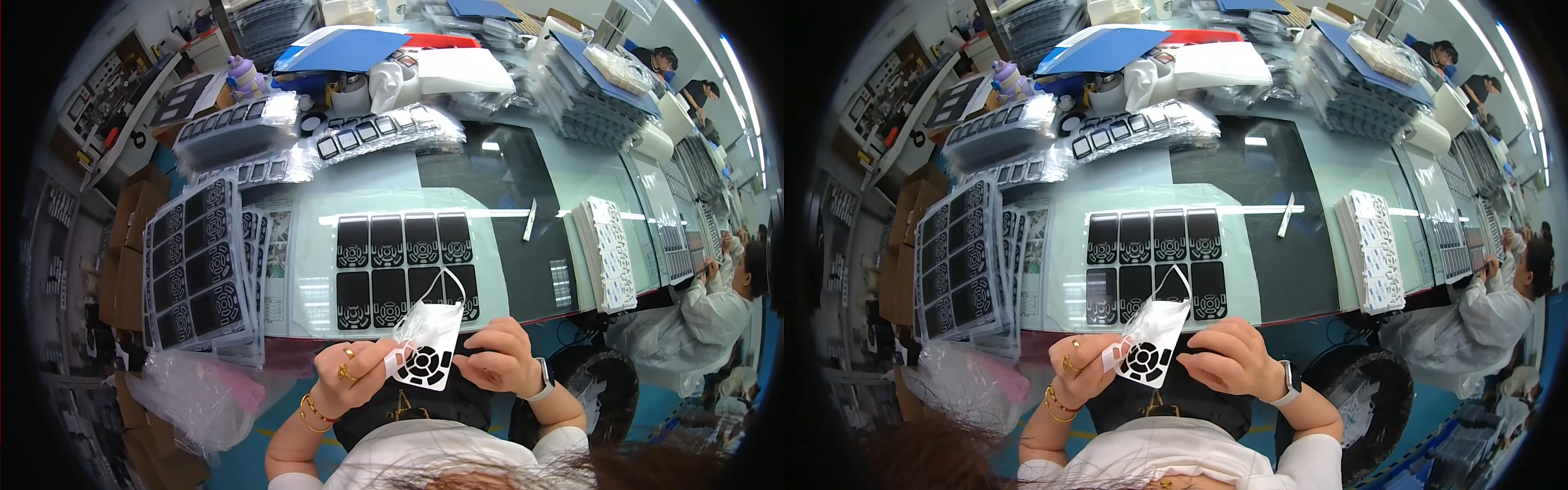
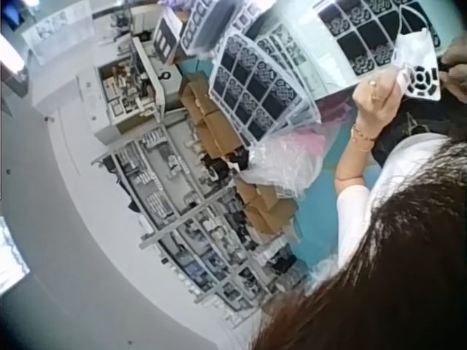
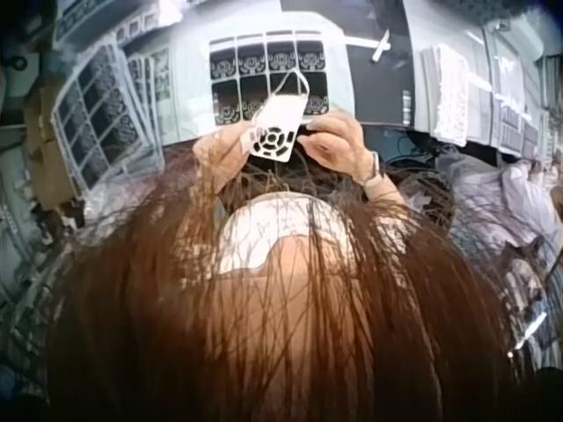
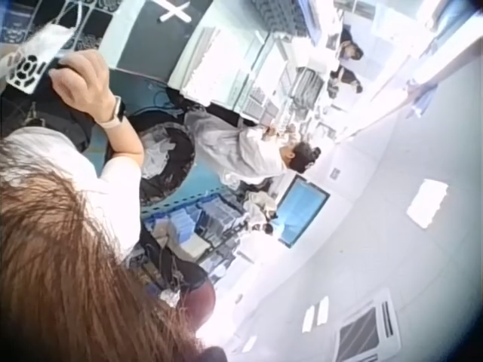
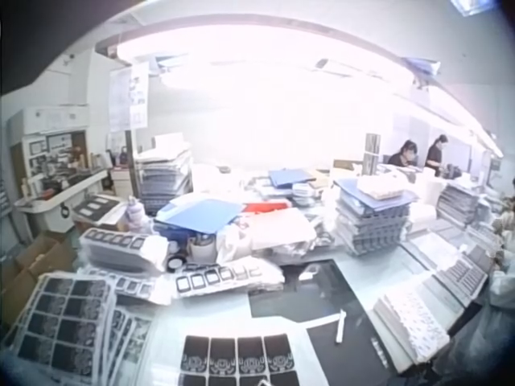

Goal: Inspecting, sorting, and organizing sheets of electronic component labels or stickers on a factory workbench.

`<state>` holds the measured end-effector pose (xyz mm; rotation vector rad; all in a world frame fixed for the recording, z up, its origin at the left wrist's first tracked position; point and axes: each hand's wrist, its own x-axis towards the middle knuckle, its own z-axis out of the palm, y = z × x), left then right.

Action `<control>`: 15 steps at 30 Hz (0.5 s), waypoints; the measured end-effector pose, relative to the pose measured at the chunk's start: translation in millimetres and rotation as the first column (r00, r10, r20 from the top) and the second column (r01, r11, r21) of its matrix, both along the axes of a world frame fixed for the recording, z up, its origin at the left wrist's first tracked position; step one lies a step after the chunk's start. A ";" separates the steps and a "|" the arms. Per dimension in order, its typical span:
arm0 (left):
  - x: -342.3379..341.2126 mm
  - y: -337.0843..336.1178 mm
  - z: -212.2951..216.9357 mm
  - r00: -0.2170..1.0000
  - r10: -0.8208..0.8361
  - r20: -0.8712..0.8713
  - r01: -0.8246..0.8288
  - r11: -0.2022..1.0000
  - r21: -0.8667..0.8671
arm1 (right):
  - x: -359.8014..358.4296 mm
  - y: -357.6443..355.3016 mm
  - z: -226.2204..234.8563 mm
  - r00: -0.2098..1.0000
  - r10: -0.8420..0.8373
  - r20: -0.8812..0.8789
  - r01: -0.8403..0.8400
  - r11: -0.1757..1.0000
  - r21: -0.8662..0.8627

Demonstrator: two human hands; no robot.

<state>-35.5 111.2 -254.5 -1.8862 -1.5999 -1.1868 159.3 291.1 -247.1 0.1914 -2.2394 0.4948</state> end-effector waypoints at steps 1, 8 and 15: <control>0.3 -1.3 2.0 1.000 -0.009 0.008 0.009 1.000 -0.028 | 0.0 0.1 0.7 1.000 -0.028 -0.008 0.028 0.998 -0.053; 2.1 -2.5 2.3 0.999 -0.045 0.006 0.045 0.995 -0.092 | -7.7 9.0 25.1 0.983 -0.157 0.096 0.158 0.988 0.003; 2.9 -4.2 8.6 0.999 -0.043 0.026 0.047 0.981 -0.188 | -16.7 12.2 28.5 0.976 -0.109 0.190 0.080 0.985 0.156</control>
